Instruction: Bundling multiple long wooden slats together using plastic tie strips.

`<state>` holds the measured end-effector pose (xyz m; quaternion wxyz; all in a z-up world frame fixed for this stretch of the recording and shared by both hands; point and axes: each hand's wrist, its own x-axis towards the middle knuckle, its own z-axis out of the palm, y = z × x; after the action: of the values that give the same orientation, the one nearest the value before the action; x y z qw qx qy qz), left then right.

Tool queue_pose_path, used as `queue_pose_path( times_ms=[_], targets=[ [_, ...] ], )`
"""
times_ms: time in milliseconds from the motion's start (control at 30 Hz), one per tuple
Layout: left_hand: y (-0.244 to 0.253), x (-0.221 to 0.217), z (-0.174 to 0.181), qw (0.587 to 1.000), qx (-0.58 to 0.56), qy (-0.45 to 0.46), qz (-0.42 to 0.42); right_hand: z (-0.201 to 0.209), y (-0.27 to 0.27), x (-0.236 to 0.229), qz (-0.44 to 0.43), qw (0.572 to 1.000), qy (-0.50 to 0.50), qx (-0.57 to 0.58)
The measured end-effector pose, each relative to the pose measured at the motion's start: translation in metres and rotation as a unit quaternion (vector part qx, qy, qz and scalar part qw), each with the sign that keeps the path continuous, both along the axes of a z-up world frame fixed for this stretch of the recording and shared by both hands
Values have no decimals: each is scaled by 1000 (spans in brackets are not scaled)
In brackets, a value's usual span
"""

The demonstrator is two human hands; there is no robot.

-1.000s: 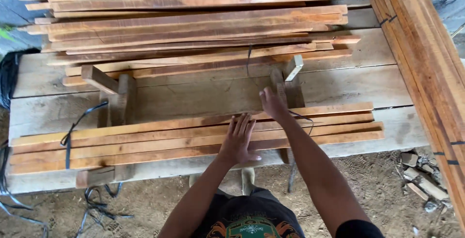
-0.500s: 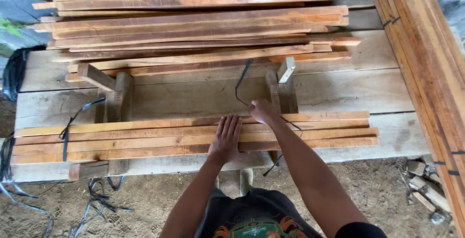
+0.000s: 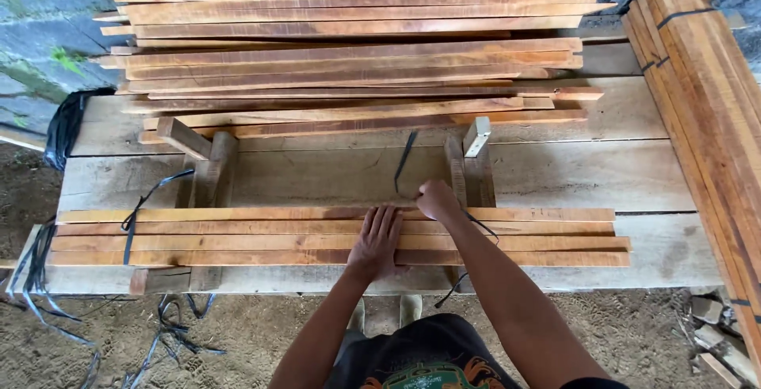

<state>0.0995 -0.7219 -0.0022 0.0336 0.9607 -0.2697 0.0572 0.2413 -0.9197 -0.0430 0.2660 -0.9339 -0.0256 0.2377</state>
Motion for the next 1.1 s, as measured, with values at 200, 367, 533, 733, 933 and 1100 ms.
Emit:
queue_pose_path(
  times_ms=[200, 367, 533, 733, 933, 1100],
  targets=[
    [-3, -4, 0, 1000, -9, -6, 20, -3, 11, -3, -21, 999, 14, -45],
    [-13, -43, -14, 989, -85, -117, 11, 5, 8, -7, -23, 999, 27, -27],
    [-10, -105, -51, 976, -182, -20, -120, 45, 14, -8, 26, 996, 60, -55],
    [-38, -86, -176, 979, -154, -61, 115, 12, 9, -5, 8, 997, 56, -56],
    [-79, -60, -160, 962, -72, 129, 228, -3, 5, 1, 5, 999, 47, -15],
    [-90, -40, -147, 953, -69, 189, 226, 3, 9, -1, 22, 995, 67, -68]
  ],
)
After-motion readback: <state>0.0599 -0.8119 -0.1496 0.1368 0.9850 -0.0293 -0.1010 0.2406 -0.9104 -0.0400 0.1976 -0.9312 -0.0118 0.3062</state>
